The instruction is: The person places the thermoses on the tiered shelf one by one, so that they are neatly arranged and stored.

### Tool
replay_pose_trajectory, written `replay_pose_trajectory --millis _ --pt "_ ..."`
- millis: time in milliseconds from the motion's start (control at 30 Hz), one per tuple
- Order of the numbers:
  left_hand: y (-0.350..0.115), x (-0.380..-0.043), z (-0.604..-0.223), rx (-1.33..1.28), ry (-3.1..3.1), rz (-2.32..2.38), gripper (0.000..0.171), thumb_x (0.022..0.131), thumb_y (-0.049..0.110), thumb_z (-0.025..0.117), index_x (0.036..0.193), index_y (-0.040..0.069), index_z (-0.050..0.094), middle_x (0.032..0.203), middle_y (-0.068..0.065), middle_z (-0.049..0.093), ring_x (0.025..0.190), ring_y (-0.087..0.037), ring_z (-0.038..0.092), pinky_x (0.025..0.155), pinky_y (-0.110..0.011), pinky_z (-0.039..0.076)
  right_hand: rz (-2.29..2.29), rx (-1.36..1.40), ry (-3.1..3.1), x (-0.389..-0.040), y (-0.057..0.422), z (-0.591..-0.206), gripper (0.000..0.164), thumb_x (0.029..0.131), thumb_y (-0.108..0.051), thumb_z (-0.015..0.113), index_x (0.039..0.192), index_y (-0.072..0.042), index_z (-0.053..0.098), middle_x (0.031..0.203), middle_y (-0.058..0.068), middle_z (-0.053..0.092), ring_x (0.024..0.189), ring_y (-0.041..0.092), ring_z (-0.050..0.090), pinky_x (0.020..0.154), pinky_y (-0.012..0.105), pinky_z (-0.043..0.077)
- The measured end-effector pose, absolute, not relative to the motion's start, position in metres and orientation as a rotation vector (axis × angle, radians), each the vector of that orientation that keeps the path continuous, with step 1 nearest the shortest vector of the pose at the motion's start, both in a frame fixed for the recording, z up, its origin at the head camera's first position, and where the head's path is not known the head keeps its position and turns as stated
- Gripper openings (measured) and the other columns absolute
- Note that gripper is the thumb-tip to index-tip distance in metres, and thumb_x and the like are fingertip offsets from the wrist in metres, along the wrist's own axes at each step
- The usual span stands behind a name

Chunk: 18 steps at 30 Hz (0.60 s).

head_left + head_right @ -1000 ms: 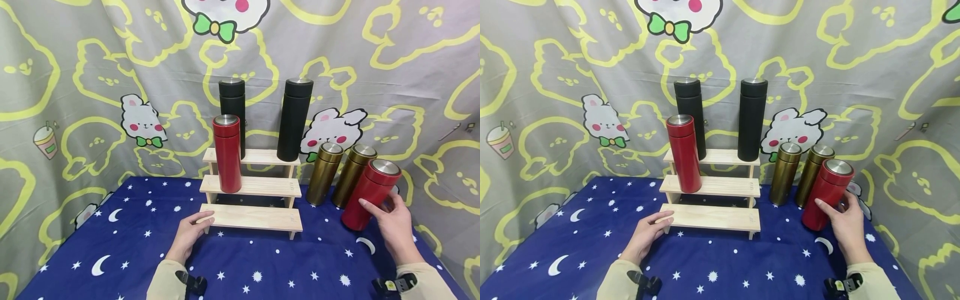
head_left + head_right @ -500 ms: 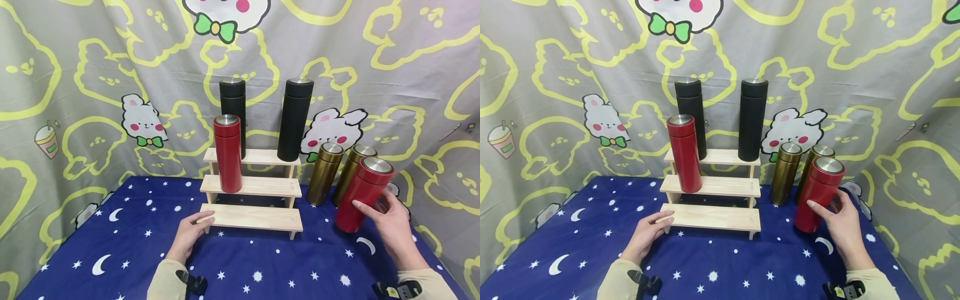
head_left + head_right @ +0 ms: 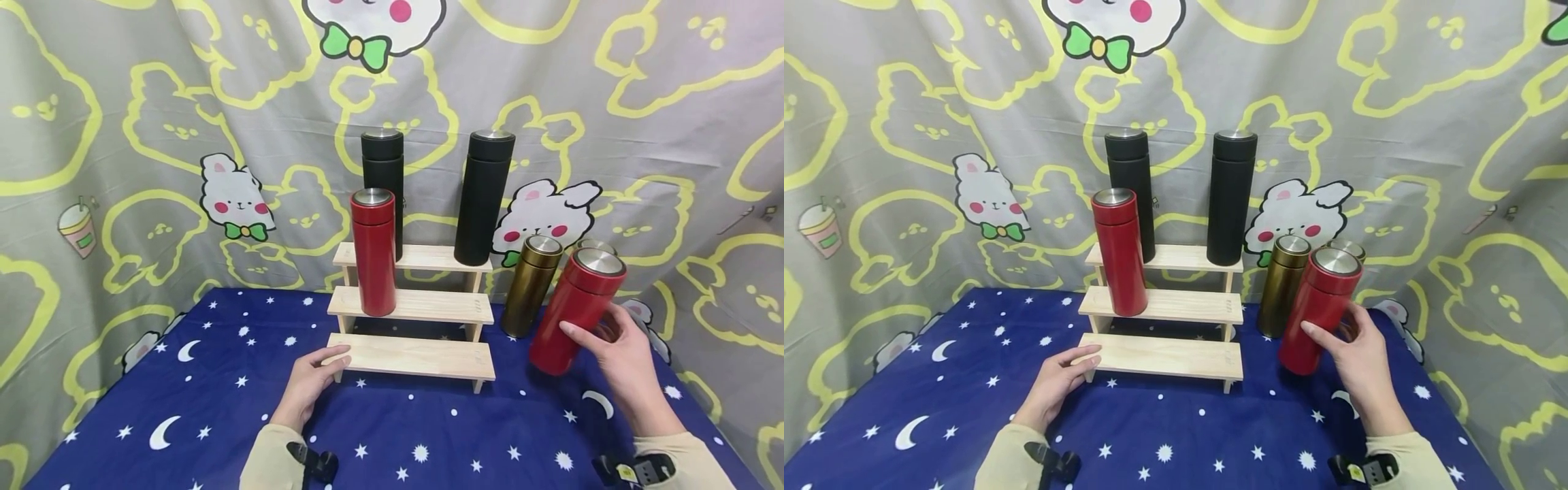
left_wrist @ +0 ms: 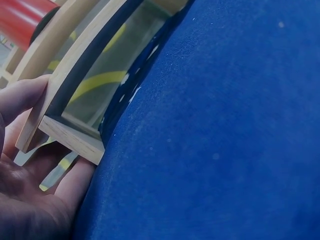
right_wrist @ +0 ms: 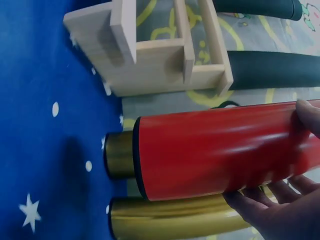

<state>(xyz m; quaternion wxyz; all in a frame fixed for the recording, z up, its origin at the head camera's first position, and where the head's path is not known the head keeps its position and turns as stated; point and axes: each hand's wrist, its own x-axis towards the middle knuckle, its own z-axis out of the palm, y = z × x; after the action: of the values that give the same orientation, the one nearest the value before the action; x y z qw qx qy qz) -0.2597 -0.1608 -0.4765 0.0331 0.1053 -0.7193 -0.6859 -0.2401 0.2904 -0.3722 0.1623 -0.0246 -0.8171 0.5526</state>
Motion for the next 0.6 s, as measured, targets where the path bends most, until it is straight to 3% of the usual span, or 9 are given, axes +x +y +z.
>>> replay_pose_trajectory --millis 200,300,467,600 --pt "-0.160 -0.258 -0.474 0.318 -2.223 -2.099 0.033 0.080 0.015 0.082 0.111 0.004 0.075 0.060 0.008 0.039 0.046 -0.005 0.029 0.049 -0.020 0.030 1.603 -0.073 -2.329 -0.239 0.280 -0.366 0.075 0.091 -0.029 0.072 0.154 -0.018 0.033 0.141 0.010 0.043 0.120 0.019 0.046 0.080 0.012 0.043" --pt "-0.160 -0.258 -0.473 0.306 -2.227 -2.098 0.035 0.081 0.015 0.082 0.112 0.003 0.074 0.068 0.006 0.048 0.048 -0.004 0.030 0.050 -0.020 0.031 1.598 -0.069 -2.315 -0.239 0.276 -0.363 0.074 0.091 -0.029 0.072 0.153 -0.019 0.034 0.139 0.008 0.045 0.118 0.017 0.047 0.079 0.013 0.044" --pt "-0.160 -0.258 -0.473 0.317 -2.229 -2.099 0.034 0.080 0.015 0.082 0.111 0.003 0.074 0.067 0.005 0.048 0.048 -0.005 0.031 0.050 -0.020 0.032 1.610 -0.019 -2.276 -0.240 0.270 -0.357 0.071 0.090 -0.026 0.073 0.151 -0.018 0.038 0.133 0.003 0.049 0.114 0.013 0.048 0.079 0.013 0.044" --pt "-0.160 -0.259 -0.475 0.323 -2.229 -2.090 0.032 0.080 0.015 0.082 0.109 0.004 0.075 0.088 -0.001 0.060 0.060 -0.008 0.048 0.056 -0.021 0.039 1.633 0.022 -2.239 -0.241 0.264 -0.351 0.069 0.090 -0.023 0.073 0.150 -0.017 0.040 0.133 0.004 0.050 0.113 0.014 0.049 0.079 0.014 0.045"
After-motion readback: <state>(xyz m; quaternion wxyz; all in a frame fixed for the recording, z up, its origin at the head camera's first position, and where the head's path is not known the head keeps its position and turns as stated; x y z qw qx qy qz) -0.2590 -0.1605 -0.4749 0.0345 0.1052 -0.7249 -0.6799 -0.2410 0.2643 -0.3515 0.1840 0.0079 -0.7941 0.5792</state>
